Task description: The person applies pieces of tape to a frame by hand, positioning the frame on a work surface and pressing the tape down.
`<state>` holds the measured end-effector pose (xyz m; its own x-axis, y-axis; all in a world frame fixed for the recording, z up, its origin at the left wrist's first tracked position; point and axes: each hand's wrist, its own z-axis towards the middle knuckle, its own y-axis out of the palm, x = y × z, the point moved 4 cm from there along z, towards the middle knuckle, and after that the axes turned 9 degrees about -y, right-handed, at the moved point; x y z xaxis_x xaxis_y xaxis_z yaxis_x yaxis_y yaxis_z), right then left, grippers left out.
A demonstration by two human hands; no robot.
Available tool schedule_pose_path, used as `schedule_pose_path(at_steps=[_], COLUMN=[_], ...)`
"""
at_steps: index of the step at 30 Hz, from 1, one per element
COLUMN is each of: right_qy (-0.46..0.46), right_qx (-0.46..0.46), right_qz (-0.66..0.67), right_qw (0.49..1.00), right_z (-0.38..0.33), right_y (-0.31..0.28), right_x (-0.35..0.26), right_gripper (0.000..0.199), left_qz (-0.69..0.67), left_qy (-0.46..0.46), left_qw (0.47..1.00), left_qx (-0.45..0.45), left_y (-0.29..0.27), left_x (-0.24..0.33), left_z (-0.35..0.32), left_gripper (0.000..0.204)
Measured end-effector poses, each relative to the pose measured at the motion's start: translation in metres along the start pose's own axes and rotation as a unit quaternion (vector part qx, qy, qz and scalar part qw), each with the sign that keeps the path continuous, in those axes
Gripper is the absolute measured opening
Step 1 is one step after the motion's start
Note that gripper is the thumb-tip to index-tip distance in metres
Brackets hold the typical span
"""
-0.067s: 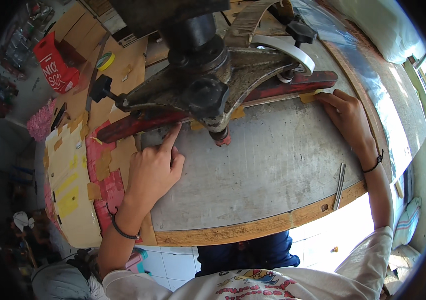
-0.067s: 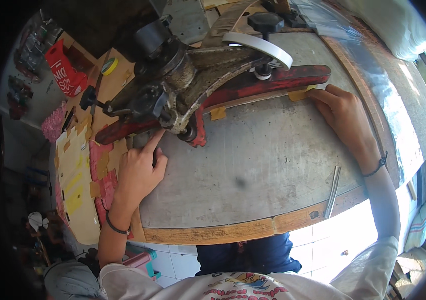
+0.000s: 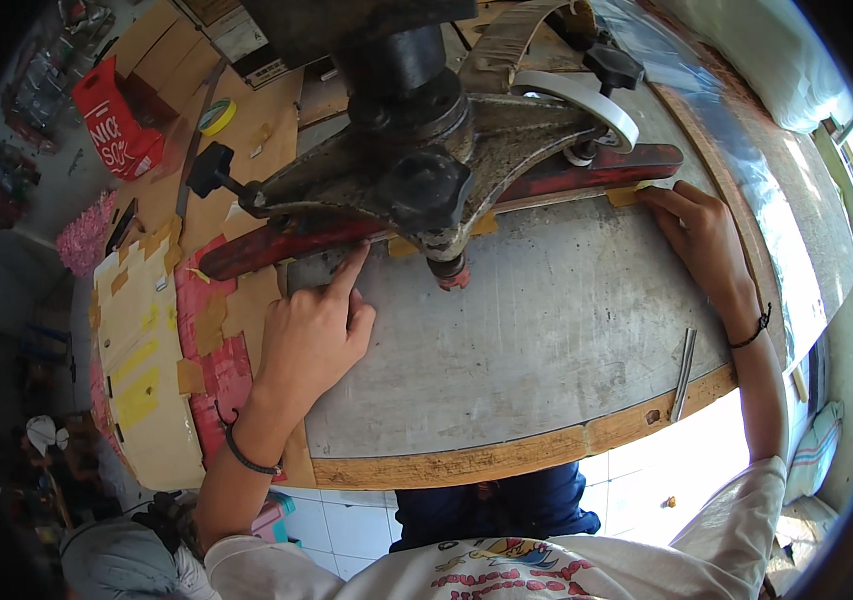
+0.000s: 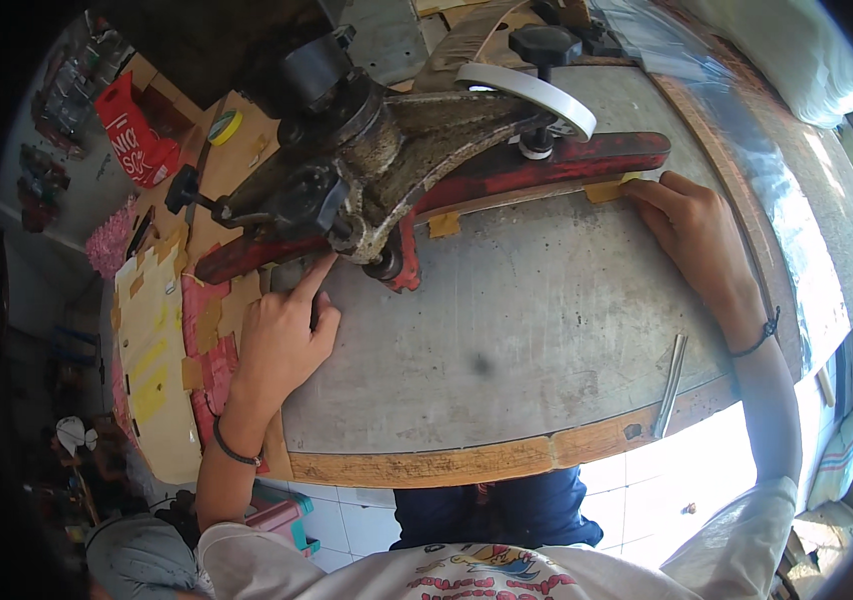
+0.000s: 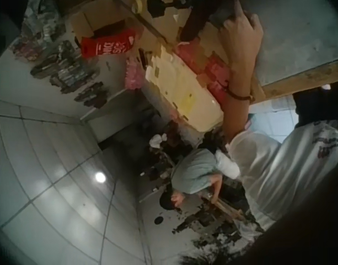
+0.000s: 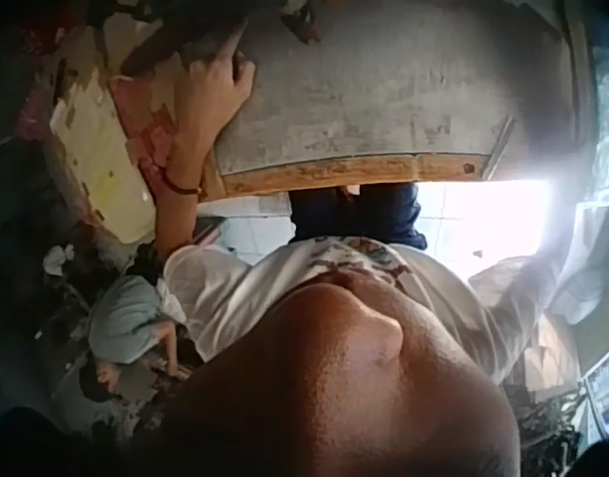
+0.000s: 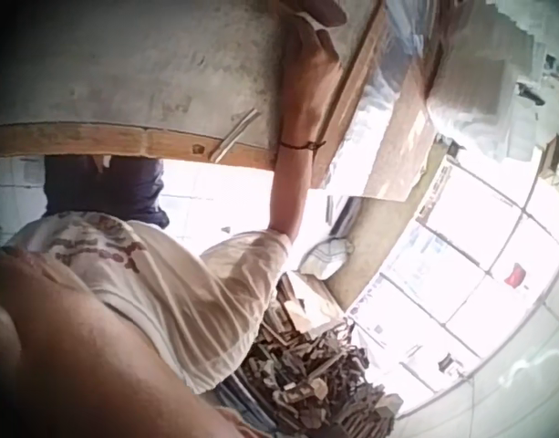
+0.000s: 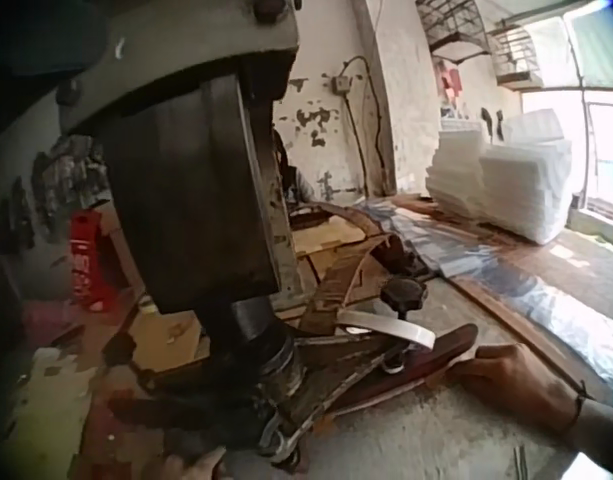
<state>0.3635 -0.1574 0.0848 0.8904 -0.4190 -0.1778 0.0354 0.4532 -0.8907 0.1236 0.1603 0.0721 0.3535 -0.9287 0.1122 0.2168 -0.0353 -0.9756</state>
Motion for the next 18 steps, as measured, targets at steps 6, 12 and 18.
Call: schedule_pose_path(at_steps=[6,12,18], right_qy=[0.011,0.004,-0.001], right_qx=[-0.003,-0.009,-0.035], right_qz=[0.001,-0.001,0.009], right_qw=[1.0,1.0,0.999], right_z=[0.0012,0.0016,0.0006], right_y=[0.0,0.0015,-0.0008], right_x=[-0.0027,0.0005,0.0036], right_gripper=[0.021,0.021,0.024], left_qz=[-0.012,-0.019,-0.006], left_qy=[-0.021,-0.022,0.041], left_qw=[1.0,1.0,0.998], left_qx=[-0.015,-0.009,0.043], left_y=[-0.0035,-0.0032,-0.0043], left_x=[0.0008,0.0003,0.0019], left_z=[-0.0011,-0.0009,-0.0008], left_gripper=[0.052,0.051,0.046])
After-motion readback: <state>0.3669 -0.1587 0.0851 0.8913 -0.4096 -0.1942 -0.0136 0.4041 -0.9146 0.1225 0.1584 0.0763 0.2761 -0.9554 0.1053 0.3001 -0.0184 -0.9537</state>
